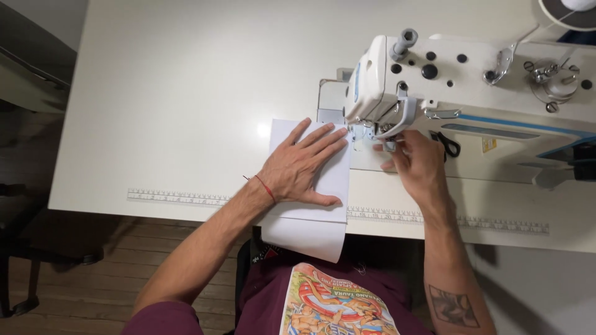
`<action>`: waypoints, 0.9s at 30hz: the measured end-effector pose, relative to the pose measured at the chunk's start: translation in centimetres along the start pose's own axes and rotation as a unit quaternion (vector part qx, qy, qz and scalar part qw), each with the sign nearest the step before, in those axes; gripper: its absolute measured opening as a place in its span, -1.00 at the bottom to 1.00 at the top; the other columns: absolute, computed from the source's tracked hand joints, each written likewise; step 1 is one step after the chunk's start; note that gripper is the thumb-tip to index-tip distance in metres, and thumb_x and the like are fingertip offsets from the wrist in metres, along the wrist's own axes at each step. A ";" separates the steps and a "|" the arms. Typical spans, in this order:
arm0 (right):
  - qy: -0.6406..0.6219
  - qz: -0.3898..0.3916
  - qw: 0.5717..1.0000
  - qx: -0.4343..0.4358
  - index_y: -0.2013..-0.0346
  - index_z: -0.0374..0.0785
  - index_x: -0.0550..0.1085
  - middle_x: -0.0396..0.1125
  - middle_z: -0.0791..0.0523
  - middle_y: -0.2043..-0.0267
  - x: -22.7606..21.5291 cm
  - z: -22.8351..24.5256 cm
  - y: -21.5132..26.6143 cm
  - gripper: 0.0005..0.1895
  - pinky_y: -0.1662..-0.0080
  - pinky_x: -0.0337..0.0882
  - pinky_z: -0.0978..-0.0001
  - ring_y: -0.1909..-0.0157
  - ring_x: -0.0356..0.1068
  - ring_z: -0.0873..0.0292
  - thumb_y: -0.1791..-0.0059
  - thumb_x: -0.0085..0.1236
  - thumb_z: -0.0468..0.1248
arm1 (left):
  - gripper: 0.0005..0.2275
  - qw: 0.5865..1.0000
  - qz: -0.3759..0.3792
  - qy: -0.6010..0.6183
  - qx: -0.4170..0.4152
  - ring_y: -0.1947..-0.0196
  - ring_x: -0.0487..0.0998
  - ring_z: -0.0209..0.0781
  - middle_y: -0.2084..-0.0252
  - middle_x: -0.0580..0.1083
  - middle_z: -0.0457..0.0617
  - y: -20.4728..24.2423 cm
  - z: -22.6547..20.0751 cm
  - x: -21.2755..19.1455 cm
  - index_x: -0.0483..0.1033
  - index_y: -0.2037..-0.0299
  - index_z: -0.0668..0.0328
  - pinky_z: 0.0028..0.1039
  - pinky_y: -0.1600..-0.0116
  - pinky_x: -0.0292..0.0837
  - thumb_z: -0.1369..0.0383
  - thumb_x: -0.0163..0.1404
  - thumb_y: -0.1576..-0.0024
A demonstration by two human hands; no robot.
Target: Folding and cutting strips of white material at a sewing station.
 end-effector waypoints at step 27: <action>0.210 -0.368 0.893 -0.155 -0.17 -0.60 0.72 0.62 -0.22 -0.07 -11.2 -9.3 19.2 -0.88 -0.18 0.55 -0.06 -0.02 0.57 -0.22 -0.44 0.47 -0.48 | 0.20 0.992 -0.096 0.050 0.070 -0.76 0.21 0.23 -0.73 0.31 0.18 -0.3 1.0 1.5 0.28 -0.69 0.26 0.45 -0.72 -0.27 -0.62 0.04 -0.05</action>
Point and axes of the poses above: each hand's wrist, its own y-axis away from the middle knuckle, its own x-axis out of the palm, z = x × y, the point moved 9 cm from there along -y, towards the middle knuckle
